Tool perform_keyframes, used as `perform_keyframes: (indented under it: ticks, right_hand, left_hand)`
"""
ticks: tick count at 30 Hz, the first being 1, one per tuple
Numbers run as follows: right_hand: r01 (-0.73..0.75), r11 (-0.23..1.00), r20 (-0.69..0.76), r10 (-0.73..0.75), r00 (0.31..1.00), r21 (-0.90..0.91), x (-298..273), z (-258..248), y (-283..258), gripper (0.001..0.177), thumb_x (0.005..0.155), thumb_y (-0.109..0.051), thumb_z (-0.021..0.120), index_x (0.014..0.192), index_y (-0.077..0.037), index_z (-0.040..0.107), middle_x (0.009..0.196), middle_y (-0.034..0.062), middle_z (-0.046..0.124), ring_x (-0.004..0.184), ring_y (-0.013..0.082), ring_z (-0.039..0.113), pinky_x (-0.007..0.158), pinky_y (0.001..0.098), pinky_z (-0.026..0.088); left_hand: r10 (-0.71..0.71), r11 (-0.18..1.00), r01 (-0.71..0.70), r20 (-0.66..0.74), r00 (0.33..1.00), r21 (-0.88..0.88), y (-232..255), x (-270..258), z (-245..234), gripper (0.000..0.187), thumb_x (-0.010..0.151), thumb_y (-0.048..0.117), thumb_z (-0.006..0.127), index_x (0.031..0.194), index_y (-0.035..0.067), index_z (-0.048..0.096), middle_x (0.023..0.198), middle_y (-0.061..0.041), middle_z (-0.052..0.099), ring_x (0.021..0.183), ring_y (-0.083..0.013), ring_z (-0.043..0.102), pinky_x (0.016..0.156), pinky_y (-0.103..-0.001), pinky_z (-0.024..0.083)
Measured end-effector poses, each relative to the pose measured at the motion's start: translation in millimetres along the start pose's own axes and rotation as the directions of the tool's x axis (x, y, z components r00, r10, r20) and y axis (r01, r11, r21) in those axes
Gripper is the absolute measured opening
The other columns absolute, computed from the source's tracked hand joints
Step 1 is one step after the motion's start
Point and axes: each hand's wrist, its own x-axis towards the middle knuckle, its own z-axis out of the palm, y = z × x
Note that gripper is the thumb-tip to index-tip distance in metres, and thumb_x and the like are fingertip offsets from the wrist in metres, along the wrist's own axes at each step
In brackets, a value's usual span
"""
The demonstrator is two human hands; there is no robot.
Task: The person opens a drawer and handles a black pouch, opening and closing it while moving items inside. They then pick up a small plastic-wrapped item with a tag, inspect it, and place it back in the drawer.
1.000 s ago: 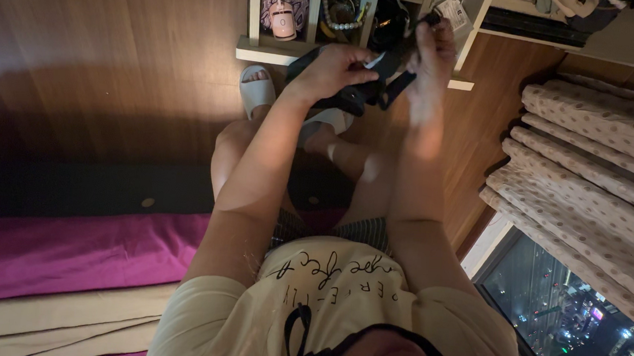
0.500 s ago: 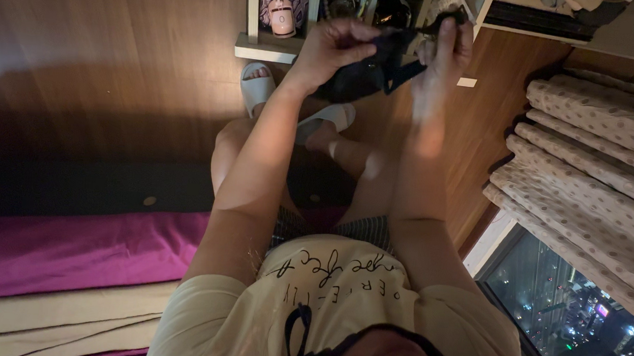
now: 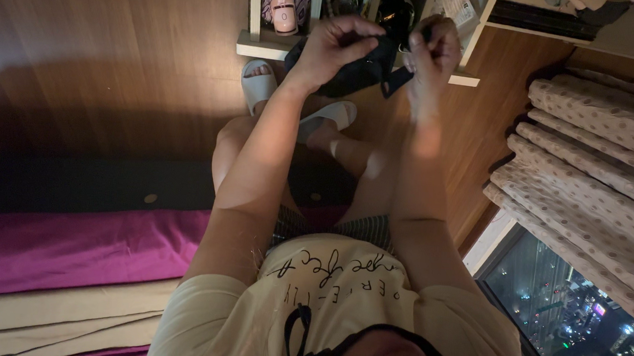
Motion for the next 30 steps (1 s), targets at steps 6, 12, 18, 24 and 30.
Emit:
perform_keyframes:
  ticks: [6, 12, 18, 24, 30]
  right_hand:
    - [-0.153, 0.987, 0.135, 0.145, 0.98, 0.048, -2.4, -5.7, -0.9, 0.02, 0.103, -0.013, 0.072, 0.118, 0.0, 0.069, 0.098, 0.0002, 0.06, 0.061, 0.0045, 0.043, 0.047, 0.0186, 0.031]
    - [-0.224, 0.974, 0.122, 0.221, 0.968, 0.017, -2.8, -0.2, -14.0, 0.026, 0.101, -0.002, 0.073, 0.126, -0.001, 0.07, 0.099, 0.0024, 0.064, 0.062, 0.0041, 0.046, 0.054, 0.0217, 0.034]
    - [-0.268, 0.94, 0.021, 0.279, 0.96, -0.211, 0.5, 6.8, -17.4, 0.024, 0.098, 0.003, 0.074, 0.122, -0.001, 0.073, 0.093, 0.0026, 0.069, 0.059, 0.0033, 0.045, 0.051, 0.0205, 0.032]
    - [-0.293, 0.94, -0.096, 0.28, 0.955, -0.173, -1.4, -1.6, -10.4, 0.013, 0.1, -0.01, 0.079, 0.111, -0.003, 0.076, 0.075, -0.0007, 0.066, 0.052, 0.0036, 0.041, 0.046, 0.0213, 0.03]
    - [-0.258, 0.965, -0.111, 0.251, 0.962, -0.052, -2.6, 0.6, -6.0, 0.017, 0.098, -0.014, 0.082, 0.11, -0.003, 0.076, 0.079, -0.0006, 0.067, 0.053, 0.0046, 0.041, 0.047, 0.0225, 0.029]
  left_hand:
    - [0.048, 0.998, -0.047, -0.001, 0.999, 0.047, -0.4, 0.8, -1.0, 0.017, 0.101, 0.001, 0.071, 0.117, 0.004, 0.074, 0.107, -0.002, 0.076, 0.101, -0.0088, 0.069, 0.093, -0.026, 0.056]
    - [0.013, 0.992, -0.011, 0.018, 1.0, -0.124, -7.0, 2.5, -0.5, 0.014, 0.104, 0.001, 0.064, 0.117, 0.006, 0.068, 0.108, 0.001, 0.071, 0.101, -0.0064, 0.065, 0.093, -0.025, 0.053]
    - [0.094, 0.995, -0.097, 0.08, 0.992, 0.033, -6.4, 0.7, -0.3, 0.015, 0.105, 0.004, 0.071, 0.12, 0.005, 0.071, 0.107, 0.0, 0.073, 0.1, -0.0076, 0.066, 0.091, -0.026, 0.055]
    - [0.169, 0.942, -0.169, 0.027, 0.985, 0.289, -6.3, -1.7, 2.2, 0.02, 0.099, 0.003, 0.08, 0.118, 0.006, 0.076, 0.105, -0.003, 0.076, 0.095, -0.0094, 0.071, 0.082, -0.026, 0.059]
    - [0.098, 0.982, -0.099, 0.009, 0.995, 0.159, -8.5, -1.3, 3.4, 0.042, 0.092, 0.0, 0.087, 0.122, 0.005, 0.057, 0.098, -0.006, 0.076, 0.097, -0.0098, 0.072, 0.084, -0.026, 0.056]
